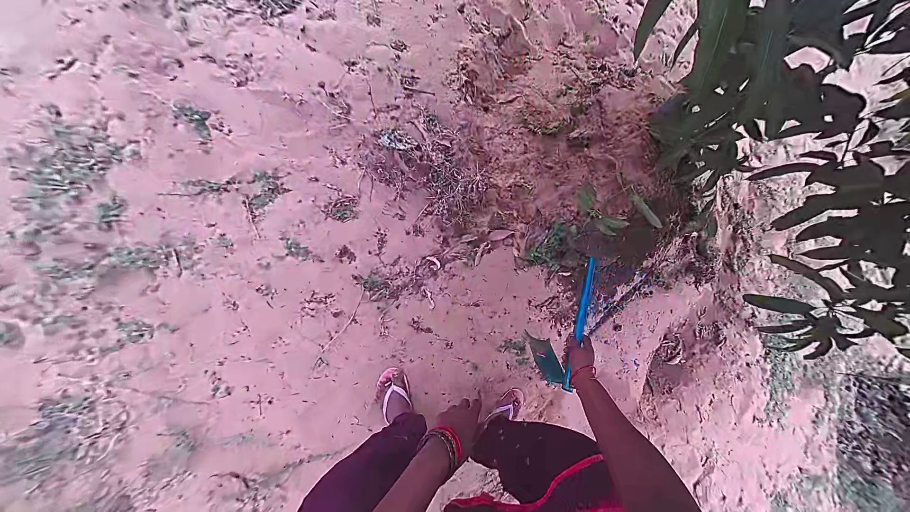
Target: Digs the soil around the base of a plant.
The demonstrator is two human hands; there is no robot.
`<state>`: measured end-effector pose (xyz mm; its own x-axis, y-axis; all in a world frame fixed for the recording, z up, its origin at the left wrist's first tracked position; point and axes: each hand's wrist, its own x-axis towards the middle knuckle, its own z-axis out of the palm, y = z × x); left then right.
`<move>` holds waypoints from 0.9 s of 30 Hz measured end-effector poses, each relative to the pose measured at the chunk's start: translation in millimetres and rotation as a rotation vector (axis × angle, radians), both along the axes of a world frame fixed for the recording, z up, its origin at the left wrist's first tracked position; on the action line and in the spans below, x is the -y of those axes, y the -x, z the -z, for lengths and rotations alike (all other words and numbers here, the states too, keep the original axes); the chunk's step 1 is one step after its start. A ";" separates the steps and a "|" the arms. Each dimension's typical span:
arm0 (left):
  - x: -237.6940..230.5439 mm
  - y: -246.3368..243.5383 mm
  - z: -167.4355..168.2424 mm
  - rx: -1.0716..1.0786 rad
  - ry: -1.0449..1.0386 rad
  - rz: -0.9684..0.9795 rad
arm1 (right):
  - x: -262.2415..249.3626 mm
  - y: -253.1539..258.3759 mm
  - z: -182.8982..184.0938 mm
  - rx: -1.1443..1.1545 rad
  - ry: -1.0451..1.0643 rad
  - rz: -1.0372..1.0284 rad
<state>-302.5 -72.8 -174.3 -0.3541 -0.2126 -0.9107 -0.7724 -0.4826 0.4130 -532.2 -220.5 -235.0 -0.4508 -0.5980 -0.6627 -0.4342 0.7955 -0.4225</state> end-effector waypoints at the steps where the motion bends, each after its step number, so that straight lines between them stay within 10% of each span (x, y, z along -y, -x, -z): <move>1: -3.0 1.1 30.2 0.016 -0.044 0.043 | 7.0 1.6 27.1 -0.017 0.030 0.016; 13: 99.6 -27.2 153.0 0.066 0.182 0.261 | 73.4 13.8 211.9 -0.156 0.268 0.132; 21: 160.4 2.5 206.3 0.091 0.332 0.328 | 59.1 35.7 229.3 -0.107 0.306 0.140; 27: 166.5 -11.3 227.9 0.023 0.326 0.341 | 82.4 49.8 169.4 -0.196 0.335 0.013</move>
<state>-291.2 -239.3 -402.2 -0.4337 -0.3636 -0.8245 -0.8752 -0.0477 0.4814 -582.0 -302.9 -404.4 -0.5589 -0.7600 -0.3316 -0.5233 0.6335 -0.5700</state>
